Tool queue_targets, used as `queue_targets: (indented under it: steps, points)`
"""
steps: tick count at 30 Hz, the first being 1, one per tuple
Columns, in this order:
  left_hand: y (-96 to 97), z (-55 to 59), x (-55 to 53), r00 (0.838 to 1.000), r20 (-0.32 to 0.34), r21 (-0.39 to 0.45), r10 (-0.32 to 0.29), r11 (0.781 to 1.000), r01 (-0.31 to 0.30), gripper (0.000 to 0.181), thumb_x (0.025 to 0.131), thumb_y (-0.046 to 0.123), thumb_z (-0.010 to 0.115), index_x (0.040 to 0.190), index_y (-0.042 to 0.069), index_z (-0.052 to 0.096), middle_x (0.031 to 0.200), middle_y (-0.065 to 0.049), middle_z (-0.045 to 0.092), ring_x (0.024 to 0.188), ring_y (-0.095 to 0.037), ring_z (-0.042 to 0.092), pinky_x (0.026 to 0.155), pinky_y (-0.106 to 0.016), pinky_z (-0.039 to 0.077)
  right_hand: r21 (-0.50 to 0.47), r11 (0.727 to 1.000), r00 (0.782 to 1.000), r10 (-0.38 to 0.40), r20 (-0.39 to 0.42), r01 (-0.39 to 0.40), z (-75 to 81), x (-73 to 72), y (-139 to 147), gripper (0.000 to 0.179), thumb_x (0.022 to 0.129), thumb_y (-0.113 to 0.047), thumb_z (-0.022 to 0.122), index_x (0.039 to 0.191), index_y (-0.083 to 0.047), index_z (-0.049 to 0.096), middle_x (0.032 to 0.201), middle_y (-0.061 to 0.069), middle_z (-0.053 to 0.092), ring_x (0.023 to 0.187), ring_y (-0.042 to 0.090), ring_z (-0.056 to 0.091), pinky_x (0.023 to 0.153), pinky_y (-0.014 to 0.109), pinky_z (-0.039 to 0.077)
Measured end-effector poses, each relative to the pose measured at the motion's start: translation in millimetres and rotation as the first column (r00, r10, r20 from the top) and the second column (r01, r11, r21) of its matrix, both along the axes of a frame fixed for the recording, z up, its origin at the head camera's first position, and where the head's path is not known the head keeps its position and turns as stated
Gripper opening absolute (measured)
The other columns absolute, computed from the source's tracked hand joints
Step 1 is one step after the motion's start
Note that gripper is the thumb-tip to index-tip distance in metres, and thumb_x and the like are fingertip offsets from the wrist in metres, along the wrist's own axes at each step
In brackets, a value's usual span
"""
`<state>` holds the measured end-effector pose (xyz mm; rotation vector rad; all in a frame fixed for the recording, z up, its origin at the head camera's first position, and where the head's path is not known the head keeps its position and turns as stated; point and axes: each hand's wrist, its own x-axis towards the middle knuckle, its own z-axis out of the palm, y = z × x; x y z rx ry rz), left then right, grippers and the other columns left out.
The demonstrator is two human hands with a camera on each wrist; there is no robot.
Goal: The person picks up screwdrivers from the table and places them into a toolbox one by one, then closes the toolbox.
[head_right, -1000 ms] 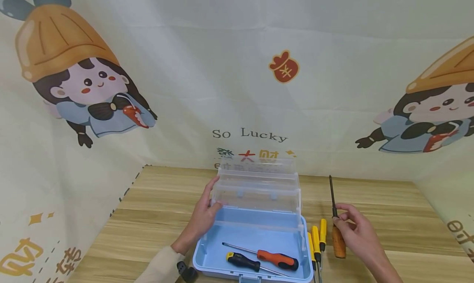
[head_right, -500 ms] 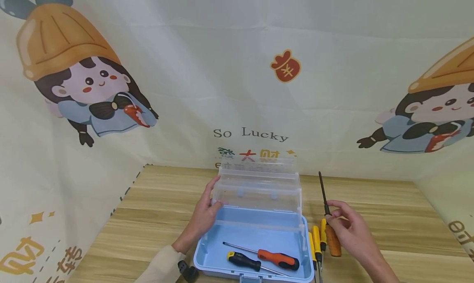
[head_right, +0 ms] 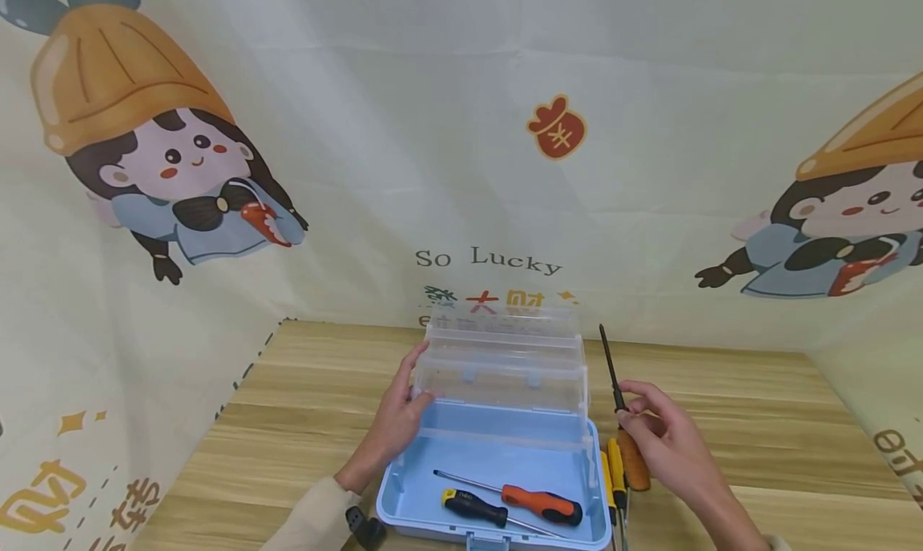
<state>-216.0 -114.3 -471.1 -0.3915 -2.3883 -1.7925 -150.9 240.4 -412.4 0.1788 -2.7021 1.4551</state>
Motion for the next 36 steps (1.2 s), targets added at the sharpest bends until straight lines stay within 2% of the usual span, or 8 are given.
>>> queue_targets:
  steps: [1,6,8,16,24,29,36]
  points:
    - [0.3,5.1,2.8,1.000,0.002,-0.004,-0.001,1.000,0.001,0.071,0.093,-0.003,0.049,0.156,0.022,0.027,0.162,-0.004,0.028,0.146,-0.034,0.031,0.114,-0.061,0.029,0.005,1.000,1.000,0.004,-0.004,-0.004,1.1,0.1,-1.4,0.040,0.102,-0.016,0.052,0.140,-0.006,0.049,0.106,0.012,0.062,0.111,0.047,0.063,0.080,0.039,0.056]
    - [2.8,30.4,16.8,1.000,0.028,0.002,-0.010,1.000,0.010,0.069,0.092,-0.004,0.048,0.156,0.011,0.027,0.161,-0.012,0.027,0.146,-0.037,0.030,0.115,-0.061,0.028,0.014,1.000,0.999,0.018,-0.032,-0.018,4.8,0.4,-9.5,0.038,0.101,-0.012,0.054,0.138,-0.006,0.052,0.105,0.010,0.062,0.099,0.016,0.069,0.076,0.028,0.056]
    - [2.7,31.8,17.3,0.999,0.032,0.001,-0.008,1.000,0.008,0.068,0.092,-0.004,0.048,0.156,0.011,0.027,0.161,-0.012,0.027,0.146,-0.037,0.030,0.115,-0.061,0.028,0.014,1.000,0.998,0.029,-0.053,-0.028,5.6,0.1,-12.8,0.037,0.100,-0.010,0.055,0.137,-0.007,0.053,0.104,0.009,0.062,0.095,0.004,0.067,0.074,0.024,0.055]
    - [2.7,32.9,17.4,0.999,0.034,0.005,-0.009,1.000,0.008,0.068,0.092,-0.004,0.048,0.155,0.011,0.028,0.160,-0.013,0.030,0.144,-0.038,0.033,0.114,-0.060,0.030,-0.041,0.992,0.981,0.110,-0.161,-0.118,6.9,-0.8,-25.0,0.033,0.098,-0.001,0.055,0.131,-0.001,0.055,0.098,0.014,0.062,0.089,0.010,0.069,0.071,0.024,0.057]
    - [2.8,32.7,17.6,0.999,0.029,0.012,-0.014,1.000,0.014,0.068,0.092,-0.004,0.049,0.155,0.010,0.027,0.159,-0.014,0.031,0.143,-0.040,0.033,0.114,-0.060,0.031,-0.098,0.979,0.977,0.162,-0.135,-0.176,8.7,-1.0,-34.7,0.034,0.098,0.000,0.053,0.132,-0.001,0.053,0.098,0.020,0.062,0.076,0.017,0.070,0.064,0.028,0.057]
    - [3.0,32.0,17.4,0.999,0.022,0.022,-0.025,0.999,0.025,0.068,0.093,-0.004,0.048,0.156,0.010,0.027,0.160,-0.015,0.029,0.144,-0.041,0.031,0.114,-0.061,0.029,-0.108,0.976,0.977,0.178,-0.117,-0.190,10.1,-0.5,-39.5,0.034,0.098,0.000,0.052,0.133,-0.001,0.052,0.099,0.021,0.060,0.075,0.018,0.069,0.066,0.028,0.057]
    - [2.7,31.5,17.2,1.000,0.016,0.018,-0.025,1.000,0.025,0.068,0.093,-0.004,0.048,0.156,0.010,0.026,0.160,-0.015,0.028,0.145,-0.041,0.031,0.115,-0.061,0.029,-0.109,0.970,0.969,0.199,-0.144,-0.215,10.2,0.7,-44.7,0.034,0.098,0.000,0.052,0.132,0.000,0.053,0.100,0.021,0.058,0.076,0.019,0.070,0.067,0.028,0.058]
